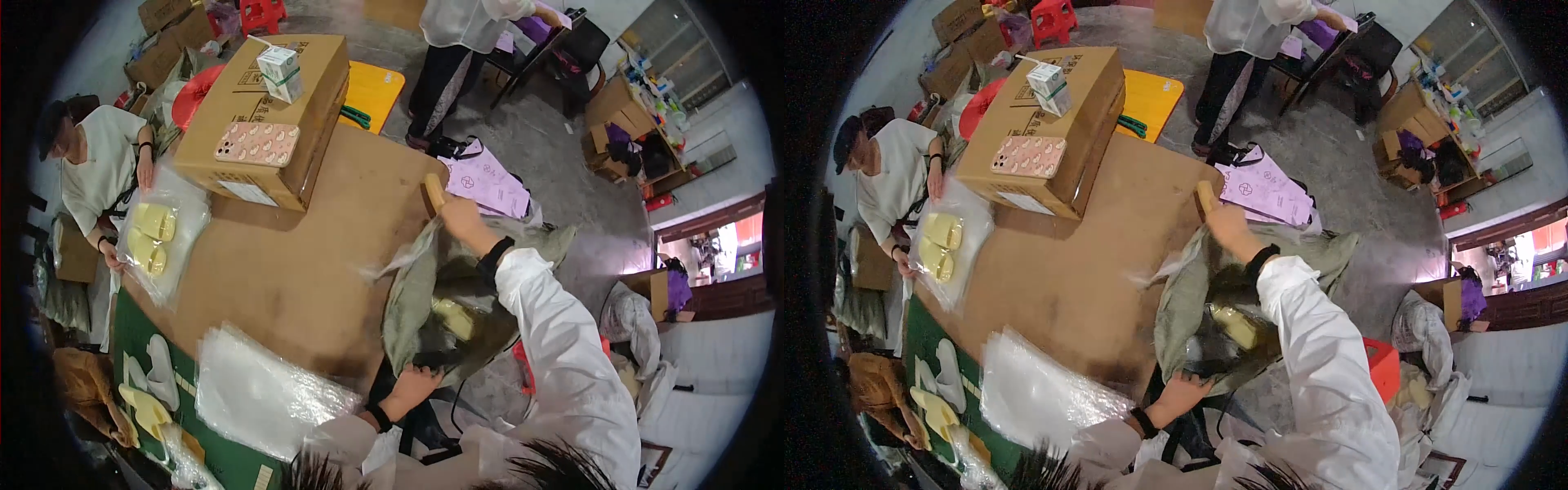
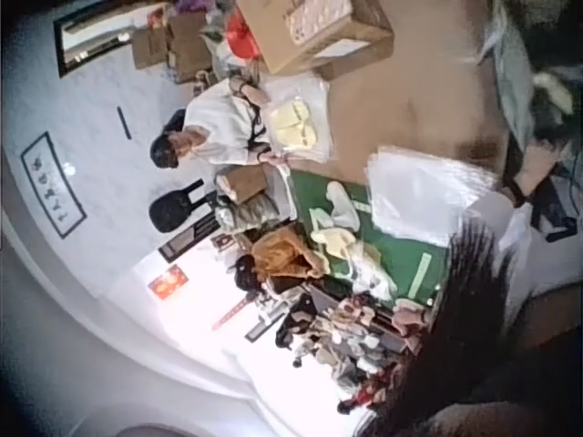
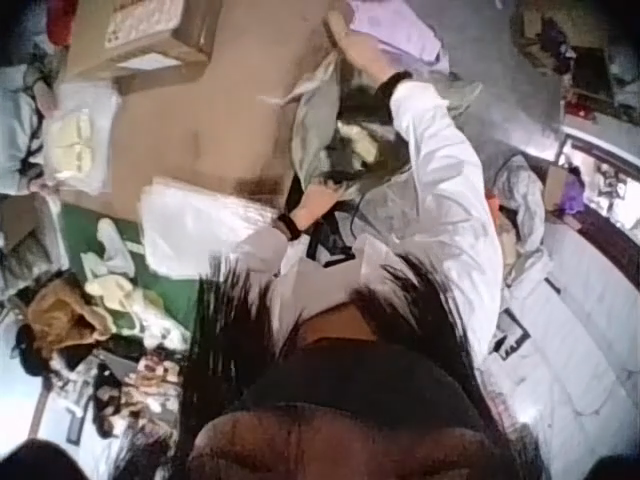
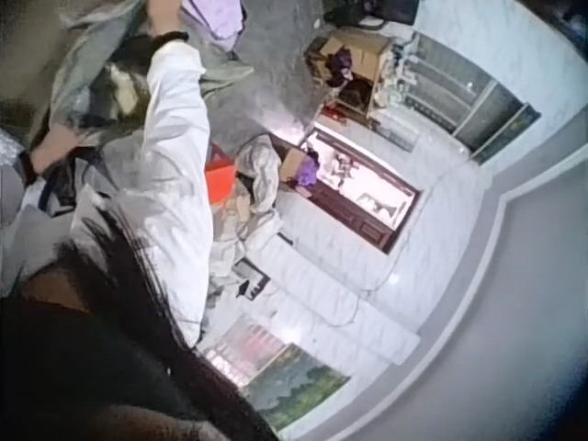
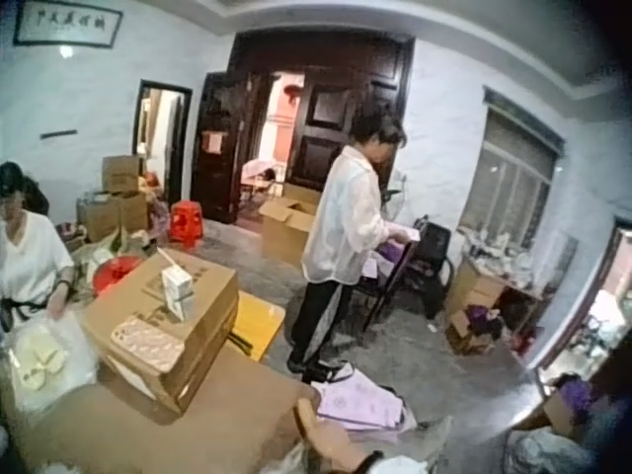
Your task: The recorder is placing pairs of slippers into plastic bags and then putting the bags into a larger sack.
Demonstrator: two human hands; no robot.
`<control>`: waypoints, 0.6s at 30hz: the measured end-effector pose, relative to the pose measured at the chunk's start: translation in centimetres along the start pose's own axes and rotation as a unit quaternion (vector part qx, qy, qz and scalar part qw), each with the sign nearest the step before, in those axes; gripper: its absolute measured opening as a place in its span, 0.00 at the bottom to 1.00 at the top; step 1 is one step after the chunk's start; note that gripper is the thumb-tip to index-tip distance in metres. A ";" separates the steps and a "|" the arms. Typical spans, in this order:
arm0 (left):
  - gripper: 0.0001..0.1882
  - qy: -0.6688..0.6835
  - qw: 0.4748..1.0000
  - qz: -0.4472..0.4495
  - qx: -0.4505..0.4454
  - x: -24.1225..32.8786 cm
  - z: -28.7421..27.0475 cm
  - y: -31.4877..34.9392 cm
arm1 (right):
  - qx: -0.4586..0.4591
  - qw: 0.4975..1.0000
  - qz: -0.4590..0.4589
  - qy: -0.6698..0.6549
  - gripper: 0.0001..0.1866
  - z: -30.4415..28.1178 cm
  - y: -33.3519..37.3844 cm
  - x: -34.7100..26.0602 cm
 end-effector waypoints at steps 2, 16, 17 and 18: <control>0.17 -0.022 1.000 0.002 -0.004 -1.4 -1.0 -0.9 | 0.085 0.987 0.110 -0.079 0.06 -1.7 -3.3 5.4; 0.12 -0.035 0.985 -0.168 0.018 -9.5 -4.1 -1.3 | 0.052 0.918 0.252 -0.302 0.20 3.9 -7.9 3.7; 0.12 -0.034 0.985 -0.168 0.017 -9.8 -4.0 -1.3 | 0.051 0.918 0.253 -0.302 0.20 4.1 -8.0 3.6; 0.10 -0.036 0.984 -0.168 0.042 -10.1 -4.1 -1.3 | 0.054 0.917 0.245 -0.309 0.21 4.0 -8.2 3.4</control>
Point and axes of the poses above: each hand's wrist, its own y-axis away from the middle knuckle, its own z-axis out of the palm, x = y × z, the point moved 7 cm from there along -y, towards the middle knuckle, and after that the axes turned 10 degrees about z, right-handed, at the moved point
